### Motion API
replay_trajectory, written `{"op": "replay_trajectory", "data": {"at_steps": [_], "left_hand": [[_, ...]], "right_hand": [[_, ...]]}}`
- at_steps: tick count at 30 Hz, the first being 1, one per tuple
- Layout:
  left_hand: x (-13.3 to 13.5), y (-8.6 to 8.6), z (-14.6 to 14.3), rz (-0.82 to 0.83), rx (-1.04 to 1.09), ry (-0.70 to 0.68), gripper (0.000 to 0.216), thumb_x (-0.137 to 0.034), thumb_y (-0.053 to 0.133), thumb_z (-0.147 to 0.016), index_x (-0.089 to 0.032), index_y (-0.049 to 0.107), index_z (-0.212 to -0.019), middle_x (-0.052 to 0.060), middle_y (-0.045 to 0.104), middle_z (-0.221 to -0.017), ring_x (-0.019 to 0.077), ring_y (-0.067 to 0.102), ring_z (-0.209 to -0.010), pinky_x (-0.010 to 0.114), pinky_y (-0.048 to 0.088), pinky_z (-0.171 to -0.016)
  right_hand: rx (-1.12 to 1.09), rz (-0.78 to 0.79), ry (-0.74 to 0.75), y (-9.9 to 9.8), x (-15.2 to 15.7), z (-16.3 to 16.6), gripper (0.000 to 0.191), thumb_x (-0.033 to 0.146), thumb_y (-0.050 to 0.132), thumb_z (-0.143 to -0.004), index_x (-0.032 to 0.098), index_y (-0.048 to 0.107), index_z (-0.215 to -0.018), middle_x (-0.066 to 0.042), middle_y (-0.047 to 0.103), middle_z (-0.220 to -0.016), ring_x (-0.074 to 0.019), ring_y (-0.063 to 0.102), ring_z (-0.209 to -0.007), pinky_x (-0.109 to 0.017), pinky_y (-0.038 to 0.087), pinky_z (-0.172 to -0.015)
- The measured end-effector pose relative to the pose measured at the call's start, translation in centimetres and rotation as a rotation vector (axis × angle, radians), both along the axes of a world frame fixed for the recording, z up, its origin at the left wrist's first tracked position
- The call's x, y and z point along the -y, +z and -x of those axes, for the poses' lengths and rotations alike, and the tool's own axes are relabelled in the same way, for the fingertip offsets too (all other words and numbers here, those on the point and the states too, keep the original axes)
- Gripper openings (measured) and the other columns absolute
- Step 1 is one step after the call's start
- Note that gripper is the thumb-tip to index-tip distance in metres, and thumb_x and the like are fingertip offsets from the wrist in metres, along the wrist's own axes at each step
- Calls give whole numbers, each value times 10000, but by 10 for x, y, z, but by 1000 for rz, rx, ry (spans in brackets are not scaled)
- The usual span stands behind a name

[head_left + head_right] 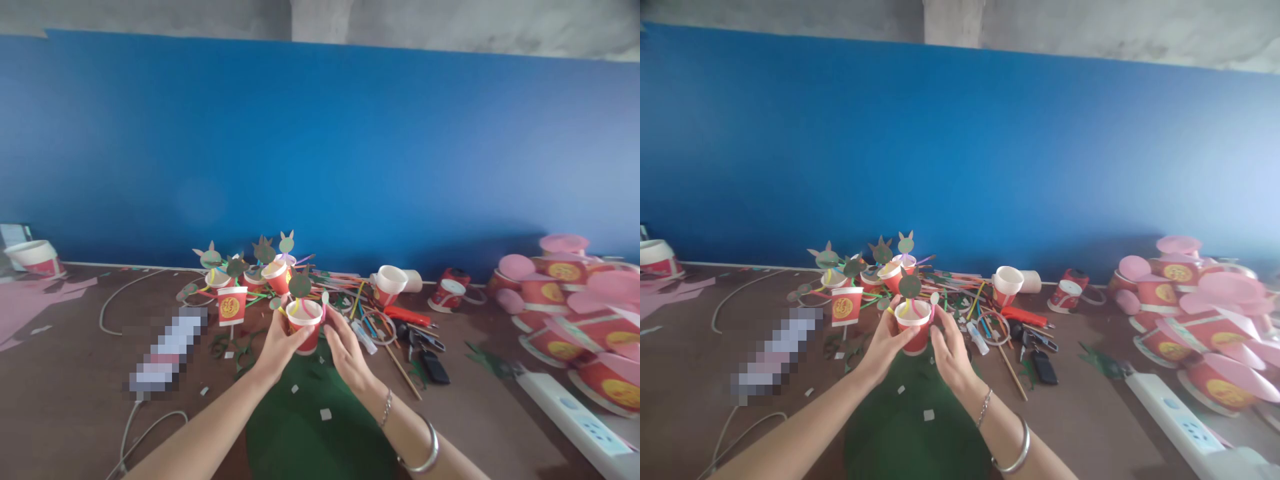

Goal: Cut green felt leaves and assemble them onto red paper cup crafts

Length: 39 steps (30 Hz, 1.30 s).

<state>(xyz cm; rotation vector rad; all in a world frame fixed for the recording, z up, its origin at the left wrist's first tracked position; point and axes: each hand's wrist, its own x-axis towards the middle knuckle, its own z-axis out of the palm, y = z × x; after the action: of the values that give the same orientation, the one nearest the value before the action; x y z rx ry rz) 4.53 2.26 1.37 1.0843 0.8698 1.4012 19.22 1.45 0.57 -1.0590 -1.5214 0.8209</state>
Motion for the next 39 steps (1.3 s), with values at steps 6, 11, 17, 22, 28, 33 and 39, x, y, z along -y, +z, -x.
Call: {"op": "replay_trajectory", "data": {"at_steps": [6, 11, 17, 22, 28, 33, 39], "left_hand": [[-1, -4, -1, 2, 15, -48, 717, -270, 718, -678, -229, 339, -1285, 83, 535, -1275, 218, 522, -1161, 338, 422, -968], [-1, -5, -2, 20, 15, -27, 771, -270, 727, -664, -226, 320, -1317, 98, 529, -1283, 232, 521, -1163, 351, 431, -957], [0, -3, -2, 77, 52, -28, 782, -294, 750, -642, -218, 348, -1308, 102, 551, -1267, 238, 532, -1149, 351, 438, -943], [1, -2, -2, 94, 83, -45, 736, -283, 756, -642, -208, 391, -1277, 101, 567, -1254, 249, 534, -1148, 354, 440, -941], [3, -1, -3, 128, 123, -92, 706, -274, 757, -645, -199, 404, -1252, 97, 586, -1233, 245, 532, -1148, 350, 429, -953], [3, 0, -1, 126, 121, -107, 679, -258, 757, -650, -214, 421, -1239, 80, 614, -1193, 246, 541, -1135, 363, 427, -954], [0, -1, -1, 123, 137, -60, 744, -266, 768, -644, -220, 368, -1269, 80, 572, -1242, 249, 511, -1169, 373, 406, -975]], "right_hand": [[-120, 51, -87, 18, -2, 0, 245, 391, 546, -817, 180, 629, -909, -57, 667, -873, -186, 606, -775, -289, 494, -693], [-241, 135, -44, 16, -5, -1, 213, 385, 625, -748, 174, 602, -766, -10, 611, -701, -138, 538, -627, -243, 445, -579], [-401, 238, -25, 15, -6, -1, 230, 382, 690, -672, 184, 576, -690, 10, 595, -641, -133, 540, -602, -252, 451, -595], [-456, 254, 17, 15, -6, -2, 241, 369, 728, -646, 182, 578, -667, 13, 614, -656, -125, 542, -605, -251, 438, -615], [-539, 286, 91, 10, -8, -1, 215, 333, 736, -658, 186, 581, -685, 13, 634, -692, -123, 553, -623, -244, 437, -629], [-544, 361, 127, 9, -11, -5, 206, 302, 750, -645, 175, 590, -671, 24, 625, -655, -102, 536, -577, -213, 412, -577], [-503, 344, 144, 13, -11, -5, 231, 323, 748, -642, 166, 606, -733, 0, 642, -703, -125, 567, -642, -231, 439, -624]]}}
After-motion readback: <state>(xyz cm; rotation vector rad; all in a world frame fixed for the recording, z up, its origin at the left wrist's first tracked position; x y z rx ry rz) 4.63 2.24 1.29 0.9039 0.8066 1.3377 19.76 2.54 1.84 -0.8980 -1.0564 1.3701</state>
